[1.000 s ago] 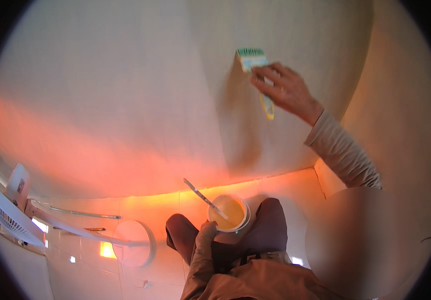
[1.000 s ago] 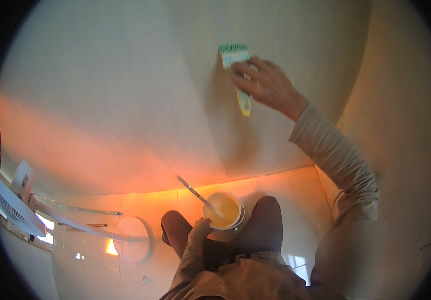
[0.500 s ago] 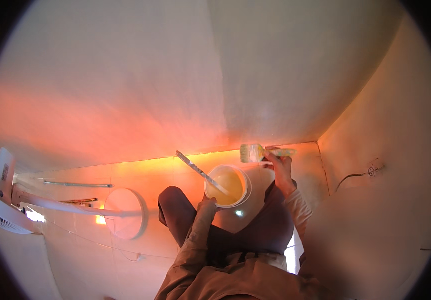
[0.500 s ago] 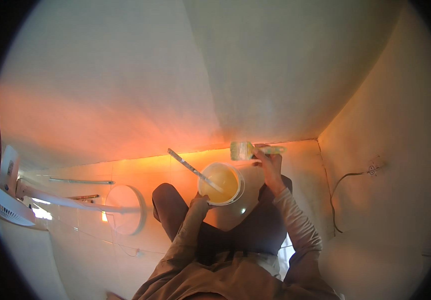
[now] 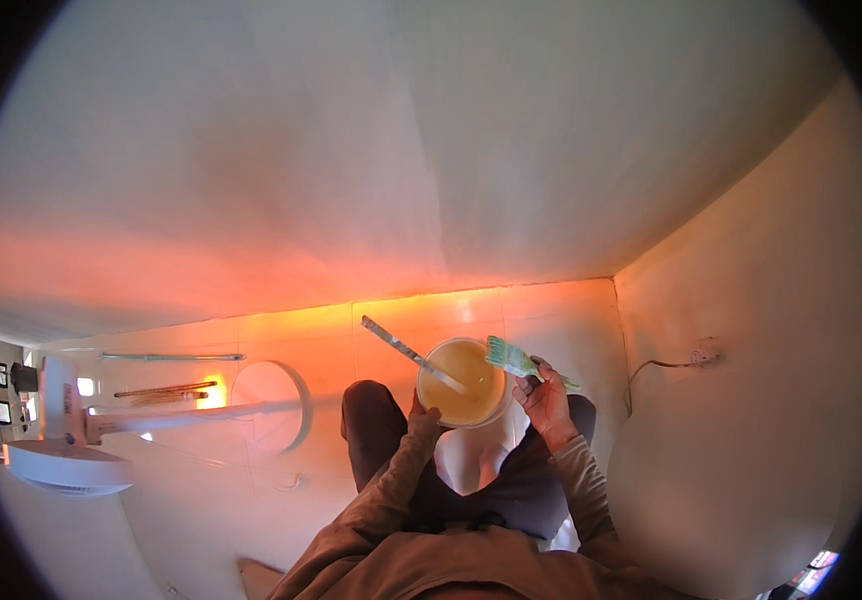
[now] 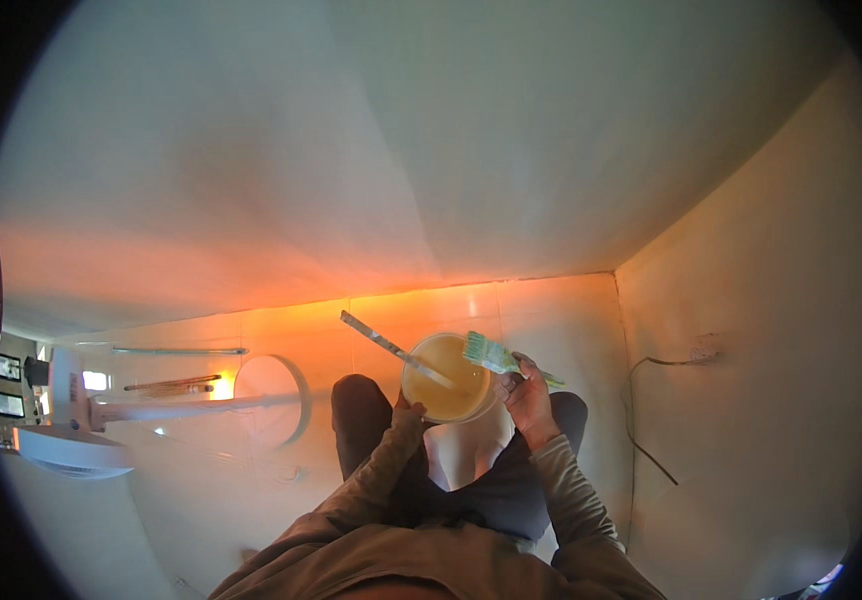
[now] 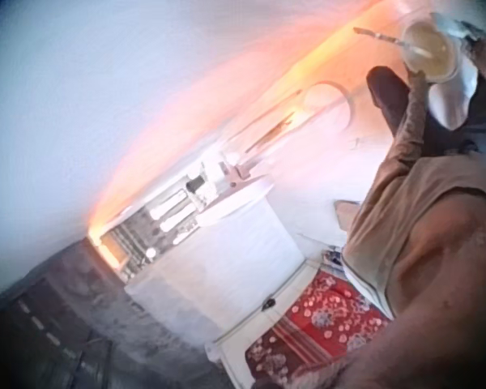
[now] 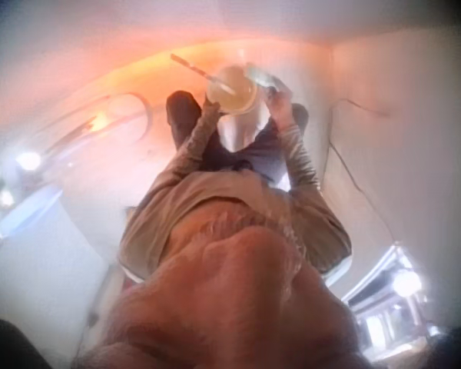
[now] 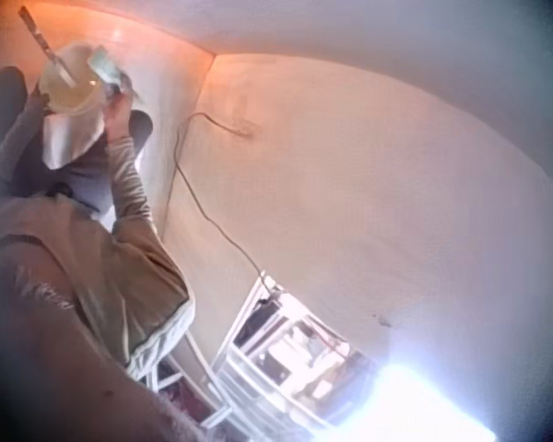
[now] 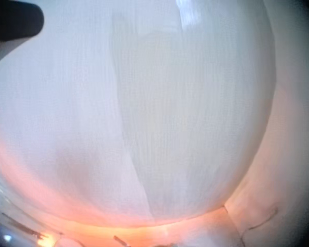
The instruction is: The person paints the ceiling using a paintbrush and a bucket of paint. They repeatedly dip the brush into the bucket and apply paint to the ceiling surface.
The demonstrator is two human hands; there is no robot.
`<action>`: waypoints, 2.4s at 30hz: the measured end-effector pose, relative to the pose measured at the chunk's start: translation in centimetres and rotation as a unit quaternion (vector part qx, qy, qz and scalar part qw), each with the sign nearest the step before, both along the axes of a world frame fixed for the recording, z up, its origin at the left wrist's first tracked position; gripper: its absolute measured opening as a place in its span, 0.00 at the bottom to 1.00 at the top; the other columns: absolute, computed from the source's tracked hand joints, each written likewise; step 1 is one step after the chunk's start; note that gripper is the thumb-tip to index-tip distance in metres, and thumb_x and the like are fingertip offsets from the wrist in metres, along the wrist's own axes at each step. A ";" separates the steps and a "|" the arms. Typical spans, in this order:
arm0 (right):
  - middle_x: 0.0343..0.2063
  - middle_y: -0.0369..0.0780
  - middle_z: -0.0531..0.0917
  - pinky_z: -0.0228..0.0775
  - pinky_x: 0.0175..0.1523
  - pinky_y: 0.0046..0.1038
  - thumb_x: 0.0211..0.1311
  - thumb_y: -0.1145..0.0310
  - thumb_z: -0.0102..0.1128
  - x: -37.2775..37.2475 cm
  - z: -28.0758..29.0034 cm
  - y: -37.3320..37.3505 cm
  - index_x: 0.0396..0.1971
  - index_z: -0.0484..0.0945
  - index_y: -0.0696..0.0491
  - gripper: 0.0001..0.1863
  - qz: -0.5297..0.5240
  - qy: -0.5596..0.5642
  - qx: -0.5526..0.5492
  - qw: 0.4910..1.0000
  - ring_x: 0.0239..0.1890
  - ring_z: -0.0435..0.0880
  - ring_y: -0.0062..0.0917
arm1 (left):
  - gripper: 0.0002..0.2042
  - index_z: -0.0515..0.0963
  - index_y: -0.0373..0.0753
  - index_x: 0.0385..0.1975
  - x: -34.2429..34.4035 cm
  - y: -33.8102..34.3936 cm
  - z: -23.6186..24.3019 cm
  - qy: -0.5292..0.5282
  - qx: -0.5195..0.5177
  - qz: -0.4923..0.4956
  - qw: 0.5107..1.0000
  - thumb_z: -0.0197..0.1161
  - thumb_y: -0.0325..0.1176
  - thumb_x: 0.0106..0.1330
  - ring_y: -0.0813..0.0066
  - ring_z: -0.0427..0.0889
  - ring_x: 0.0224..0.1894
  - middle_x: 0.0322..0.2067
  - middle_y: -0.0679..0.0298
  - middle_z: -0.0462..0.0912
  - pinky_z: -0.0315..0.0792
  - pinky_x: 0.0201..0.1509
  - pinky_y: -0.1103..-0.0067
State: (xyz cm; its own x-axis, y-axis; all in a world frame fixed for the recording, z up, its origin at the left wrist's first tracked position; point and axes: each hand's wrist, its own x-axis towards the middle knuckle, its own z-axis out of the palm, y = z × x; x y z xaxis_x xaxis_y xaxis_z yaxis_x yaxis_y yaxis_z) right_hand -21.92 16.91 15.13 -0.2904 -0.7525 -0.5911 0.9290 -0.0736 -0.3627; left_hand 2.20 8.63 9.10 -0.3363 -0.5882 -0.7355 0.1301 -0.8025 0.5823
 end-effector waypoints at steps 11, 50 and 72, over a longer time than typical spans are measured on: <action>0.52 0.39 0.80 0.80 0.48 0.34 0.73 0.60 0.57 -2.8 19.9 2.0 0.59 0.72 0.50 0.19 0.077 0.132 0.022 0.988 0.51 0.84 0.31 | 0.41 0.59 0.52 0.74 -1.4 3.4 15.2 -0.029 -0.042 0.036 0.998 0.45 0.09 0.59 0.52 0.78 0.58 0.60 0.56 0.75 0.83 0.50 0.58; 0.42 0.49 0.87 0.74 0.58 0.42 0.58 0.65 0.62 1.1 39.1 -0.5 0.45 0.87 0.49 0.15 0.322 0.782 0.048 0.531 0.47 0.85 0.44 | 0.47 0.42 0.51 0.80 -4.4 12.0 41.2 -0.048 -0.227 0.046 0.972 0.51 0.14 0.60 0.59 0.66 0.70 0.70 0.53 0.63 0.70 0.65 0.71; 0.43 0.45 0.86 0.82 0.43 0.30 0.66 0.67 0.63 -2.8 46.5 6.7 0.55 0.80 0.55 0.19 0.193 0.499 0.011 0.845 0.41 0.88 0.31 | 0.46 0.35 0.59 0.78 -5.5 11.2 43.1 -0.016 -0.094 0.096 0.991 0.43 0.12 0.65 0.42 0.70 0.66 0.72 0.50 0.58 0.82 0.45 0.42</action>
State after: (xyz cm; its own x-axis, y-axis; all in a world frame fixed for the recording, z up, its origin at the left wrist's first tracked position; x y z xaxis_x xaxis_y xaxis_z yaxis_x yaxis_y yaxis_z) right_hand -24.73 23.59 61.66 -0.3869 -0.8973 -0.2124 0.1138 0.1822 -0.9767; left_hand -3.28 19.83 52.24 -0.1828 -0.7671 -0.6149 0.2496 -0.6412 0.7256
